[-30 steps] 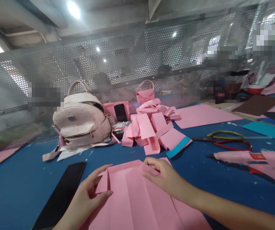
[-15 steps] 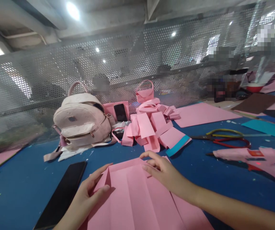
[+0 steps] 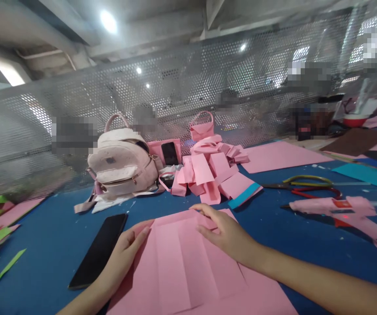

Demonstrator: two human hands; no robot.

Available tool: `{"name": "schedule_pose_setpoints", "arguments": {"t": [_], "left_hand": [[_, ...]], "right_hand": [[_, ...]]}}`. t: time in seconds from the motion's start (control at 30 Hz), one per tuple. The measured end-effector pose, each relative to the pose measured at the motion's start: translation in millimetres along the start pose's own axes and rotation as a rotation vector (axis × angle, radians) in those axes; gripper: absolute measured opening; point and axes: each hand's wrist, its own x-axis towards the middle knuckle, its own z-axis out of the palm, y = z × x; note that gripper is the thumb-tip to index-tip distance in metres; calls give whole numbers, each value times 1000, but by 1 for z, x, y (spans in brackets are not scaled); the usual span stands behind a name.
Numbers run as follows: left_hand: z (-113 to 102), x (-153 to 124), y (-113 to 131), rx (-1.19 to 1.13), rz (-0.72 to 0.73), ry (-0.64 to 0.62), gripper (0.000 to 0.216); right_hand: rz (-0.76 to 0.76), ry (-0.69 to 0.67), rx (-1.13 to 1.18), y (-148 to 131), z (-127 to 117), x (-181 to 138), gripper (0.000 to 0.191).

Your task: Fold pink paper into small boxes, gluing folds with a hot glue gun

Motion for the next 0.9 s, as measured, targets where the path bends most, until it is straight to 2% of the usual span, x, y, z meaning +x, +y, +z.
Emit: {"name": "schedule_pose_setpoints", "arguments": {"t": [0.17, 0.33, 0.5, 0.57, 0.67, 0.8, 0.9], "left_hand": [[0, -6, 2, -110, -29, 35, 34], [1, -11, -1, -102, -53, 175, 49], [3, -12, -1, -90, -78, 170, 53], [3, -13, 1, -81, -79, 169, 55], [4, -14, 2, -94, -74, 170, 57], [5, -12, 2, -151, -69, 158, 58], [6, -11, 0, -200, -85, 184, 60]], "right_hand": [[21, 51, 45, -10, -1, -5, 40], [-32, 66, 9, -11, -5, -9, 35], [-105, 63, -142, -11, -8, -14, 31], [-109, 75, -92, -12, -8, -14, 29], [-83, 85, 89, -14, -7, -12, 35], [54, 98, 319, -11, -5, -8, 46], [114, 177, 392, -6, -6, -5, 49]]}}
